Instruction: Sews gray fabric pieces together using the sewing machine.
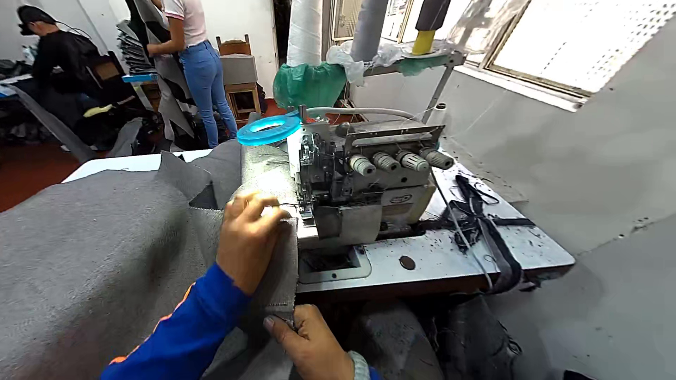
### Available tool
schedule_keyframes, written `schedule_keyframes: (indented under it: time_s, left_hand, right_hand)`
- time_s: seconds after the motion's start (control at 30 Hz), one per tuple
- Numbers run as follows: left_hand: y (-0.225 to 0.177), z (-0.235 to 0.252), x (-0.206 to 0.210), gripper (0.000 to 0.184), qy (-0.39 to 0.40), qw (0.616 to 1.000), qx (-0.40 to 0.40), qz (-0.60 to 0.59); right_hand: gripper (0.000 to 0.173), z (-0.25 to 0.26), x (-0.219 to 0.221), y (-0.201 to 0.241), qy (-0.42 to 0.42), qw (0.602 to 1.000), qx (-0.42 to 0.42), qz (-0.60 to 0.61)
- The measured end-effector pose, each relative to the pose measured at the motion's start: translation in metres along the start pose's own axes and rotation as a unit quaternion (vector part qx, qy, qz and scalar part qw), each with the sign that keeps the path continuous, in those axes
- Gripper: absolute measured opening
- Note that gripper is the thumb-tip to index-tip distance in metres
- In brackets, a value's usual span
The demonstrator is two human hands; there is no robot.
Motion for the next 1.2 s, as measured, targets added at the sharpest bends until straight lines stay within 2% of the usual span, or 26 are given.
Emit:
schedule_keyframes:
  time_s: [0.1, 0.2, 0.37, 0.47, 0.57, 0.67, 0.7, 0.77, 0.83, 0.97, 1.2]
  left_hand:
    - [-0.034, -0.01, -0.004, 0.025, 0.018, 0.996, 0.027, 0.08]
    - [-0.05, -0.005, -0.002, 0.034, 0.067, 0.995, 0.011, 0.073]
    - [-0.039, 0.011, 0.001, 0.022, 0.064, 0.997, -0.034, 0.025]
    - [-0.051, 0.017, -0.022, 0.023, 0.103, 0.994, -0.007, -0.024]
    - [-0.071, -0.002, -0.038, 0.049, 0.153, 0.986, 0.049, -0.049]
    - [-0.071, -0.035, -0.032, 0.069, 0.156, 0.982, 0.101, 0.022]
    - [-0.067, -0.038, -0.029, 0.064, 0.144, 0.981, 0.12, 0.05]
    - [-0.06, -0.034, -0.026, 0.041, 0.109, 0.979, 0.145, 0.091]
    - [-0.056, -0.023, -0.026, 0.034, 0.088, 0.979, 0.157, 0.099]
    - [-0.043, -0.001, -0.024, 0.029, 0.083, 0.981, 0.17, 0.046]
    - [-0.025, 0.015, -0.012, 0.027, 0.084, 0.988, 0.13, 0.005]
  right_hand:
    - [0.021, -0.013, -0.012, 0.0, -0.044, 0.992, -0.056, -0.104]
    - [0.017, -0.012, -0.023, 0.01, -0.067, 0.988, -0.067, -0.123]
    - [0.023, 0.004, -0.038, 0.022, -0.074, 0.996, -0.031, -0.029]
    - [0.025, 0.013, -0.049, 0.029, -0.046, 0.997, -0.039, 0.044]
    - [0.028, 0.017, -0.055, 0.028, -0.038, 0.996, -0.067, 0.037]
    - [0.026, 0.018, -0.048, 0.029, -0.095, 0.985, -0.129, -0.067]
    - [0.025, 0.019, -0.045, 0.029, -0.115, 0.978, -0.146, -0.096]
    - [0.03, 0.023, -0.042, 0.029, -0.156, 0.961, -0.182, -0.138]
    - [0.033, 0.029, -0.041, 0.032, -0.19, 0.943, -0.214, -0.172]
    - [0.031, 0.043, -0.042, 0.038, -0.232, 0.917, -0.239, -0.217]
    - [0.032, 0.057, -0.042, 0.035, -0.222, 0.904, -0.27, -0.247]
Point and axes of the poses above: each hand's wrist, its own z-axis towards the middle knuckle, its own x-axis out of the palm, y = z × x, the point moved 2 cm from there along z, towards the middle knuckle, and after that the axes turned 1 degree about -y, right-handed, at the moved point
